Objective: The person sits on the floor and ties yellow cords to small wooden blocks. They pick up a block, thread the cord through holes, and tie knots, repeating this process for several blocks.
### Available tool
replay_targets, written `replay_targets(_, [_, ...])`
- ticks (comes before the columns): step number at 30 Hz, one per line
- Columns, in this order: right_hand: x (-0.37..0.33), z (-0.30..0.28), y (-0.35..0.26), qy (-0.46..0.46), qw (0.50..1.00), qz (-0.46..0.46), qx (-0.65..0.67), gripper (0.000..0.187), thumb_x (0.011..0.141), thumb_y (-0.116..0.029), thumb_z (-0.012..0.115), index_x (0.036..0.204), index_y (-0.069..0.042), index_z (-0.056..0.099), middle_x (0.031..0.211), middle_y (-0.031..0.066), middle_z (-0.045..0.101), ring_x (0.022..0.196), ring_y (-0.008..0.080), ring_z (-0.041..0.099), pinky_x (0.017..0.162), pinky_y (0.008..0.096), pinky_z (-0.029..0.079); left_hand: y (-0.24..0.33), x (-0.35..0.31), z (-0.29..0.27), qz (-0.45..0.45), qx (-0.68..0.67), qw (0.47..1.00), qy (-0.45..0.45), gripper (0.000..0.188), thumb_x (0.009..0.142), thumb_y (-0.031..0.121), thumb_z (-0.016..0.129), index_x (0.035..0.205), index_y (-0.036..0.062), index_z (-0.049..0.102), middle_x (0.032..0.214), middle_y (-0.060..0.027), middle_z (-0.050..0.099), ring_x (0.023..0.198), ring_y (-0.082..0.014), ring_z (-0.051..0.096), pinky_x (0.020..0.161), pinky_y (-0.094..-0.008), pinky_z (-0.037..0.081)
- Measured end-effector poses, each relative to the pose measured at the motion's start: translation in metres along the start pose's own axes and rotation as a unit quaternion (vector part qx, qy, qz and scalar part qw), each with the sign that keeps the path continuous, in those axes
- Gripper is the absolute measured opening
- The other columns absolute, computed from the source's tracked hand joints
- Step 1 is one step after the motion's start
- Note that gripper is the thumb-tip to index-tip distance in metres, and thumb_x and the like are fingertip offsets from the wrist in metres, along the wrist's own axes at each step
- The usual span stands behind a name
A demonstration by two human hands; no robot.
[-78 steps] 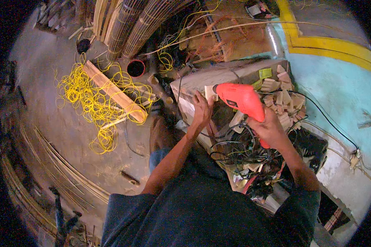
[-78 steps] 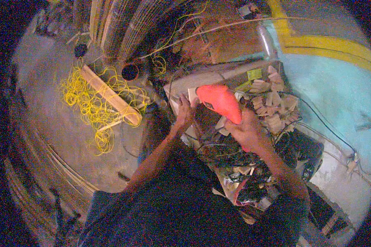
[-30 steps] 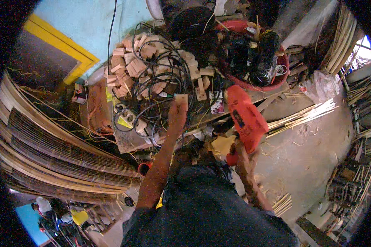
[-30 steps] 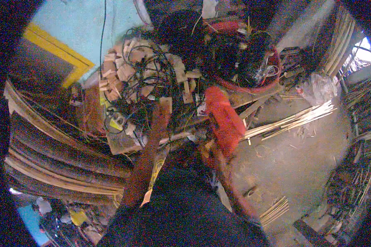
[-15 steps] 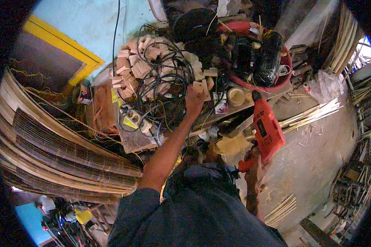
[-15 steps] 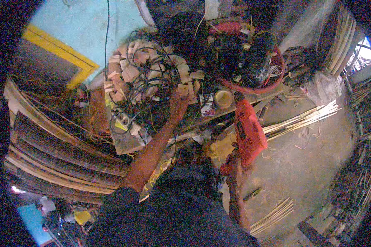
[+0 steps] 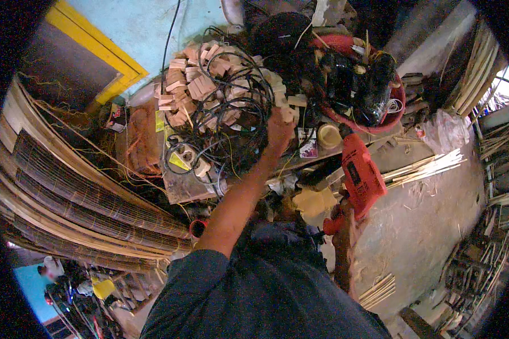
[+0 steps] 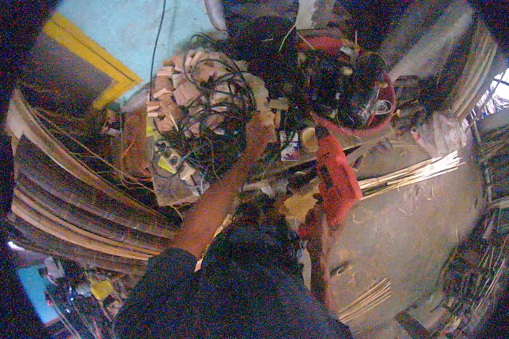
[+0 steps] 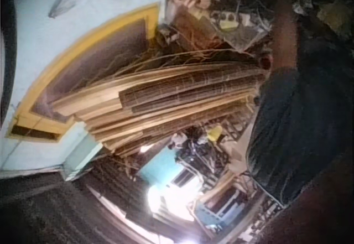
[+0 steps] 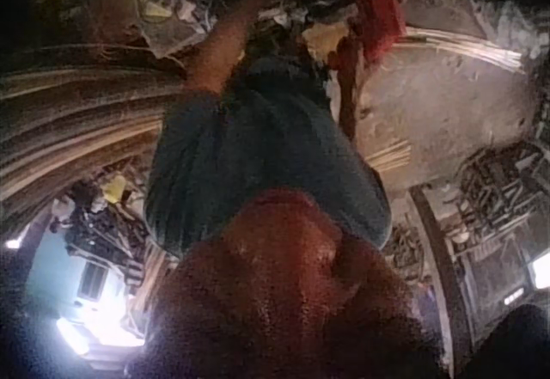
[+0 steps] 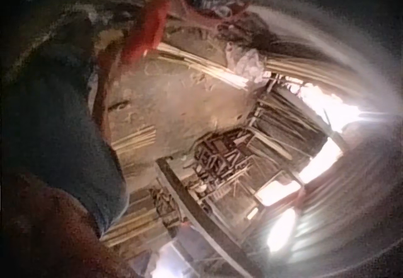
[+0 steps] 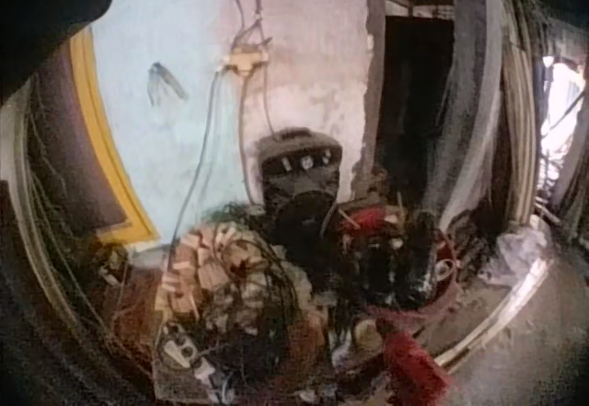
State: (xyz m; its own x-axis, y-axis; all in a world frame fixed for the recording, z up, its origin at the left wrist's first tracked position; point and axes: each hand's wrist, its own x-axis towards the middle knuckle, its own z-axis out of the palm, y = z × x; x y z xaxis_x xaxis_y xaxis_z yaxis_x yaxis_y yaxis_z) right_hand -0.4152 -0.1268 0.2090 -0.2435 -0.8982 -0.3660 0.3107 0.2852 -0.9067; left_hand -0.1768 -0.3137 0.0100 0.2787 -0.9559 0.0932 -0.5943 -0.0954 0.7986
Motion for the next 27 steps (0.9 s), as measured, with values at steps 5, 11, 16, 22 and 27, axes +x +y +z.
replay_targets(5, [0.001, -0.004, 0.002, 0.061, 0.998, -0.001, -0.023, 0.036, 0.081, -0.015, 0.065, 0.111, -0.004, 0.048, 0.075, 0.0059, 0.054, 0.060, 0.0150, 0.051, 0.047, 0.0292, 0.040, 0.053, -0.021, -0.076, -0.112, -0.194, 0.971, 0.077, 0.048, 0.075, 0.013, 0.073, 0.112, -0.0024, 0.047, 0.099, -0.0120, 0.056, 0.091, -0.0228, 0.060, 0.078, -0.0369, 0.051])
replay_targets(11, [0.019, -0.017, 0.015, 0.028, 0.999, 0.012, -0.016, 0.035, 0.082, -0.016, 0.065, 0.109, -0.003, 0.047, 0.078, 0.0072, 0.055, 0.061, 0.0159, 0.051, 0.047, 0.0303, 0.042, 0.064, -0.032, -0.106, -0.138, -0.353, 0.925, 0.013, 0.039, 0.075, 0.010, 0.072, 0.105, 0.0010, 0.048, 0.097, -0.0093, 0.059, 0.087, -0.0194, 0.060, 0.074, -0.0328, 0.052])
replay_targets(16, [0.013, 0.002, 0.008, 0.056, 0.998, -0.038, 0.000, 0.036, 0.082, -0.017, 0.067, 0.109, -0.004, 0.046, 0.078, 0.0065, 0.056, 0.061, 0.0158, 0.052, 0.047, 0.0305, 0.043, 0.029, -0.031, -0.101, -0.137, -0.395, 0.908, -0.012, 0.036, 0.077, 0.005, 0.070, 0.106, 0.0026, 0.048, 0.099, -0.0089, 0.060, 0.088, -0.0186, 0.060, 0.074, -0.0336, 0.053])
replay_targets(22, [0.020, -0.008, 0.001, 0.018, 0.999, 0.031, -0.026, 0.041, 0.085, -0.018, 0.065, 0.115, -0.006, 0.040, 0.083, 0.0067, 0.057, 0.065, 0.0161, 0.053, 0.049, 0.0315, 0.044, 0.034, -0.035, -0.095, -0.109, -0.393, 0.913, 0.013, 0.035, 0.080, 0.005, 0.068, 0.108, 0.0034, 0.045, 0.100, -0.0084, 0.059, 0.090, -0.0194, 0.059, 0.075, -0.0357, 0.053])
replay_targets(27, [0.023, -0.015, 0.005, -0.035, 0.999, -0.021, -0.010, 0.042, 0.086, -0.015, 0.063, 0.118, -0.006, 0.036, 0.085, 0.0081, 0.057, 0.065, 0.0173, 0.054, 0.051, 0.0317, 0.044, 0.002, -0.032, -0.077, 0.119, -0.131, 0.983, 0.055, 0.036, 0.082, 0.005, 0.067, 0.108, 0.0033, 0.042, 0.100, -0.0094, 0.058, 0.090, -0.0210, 0.060, 0.072, -0.0355, 0.055])
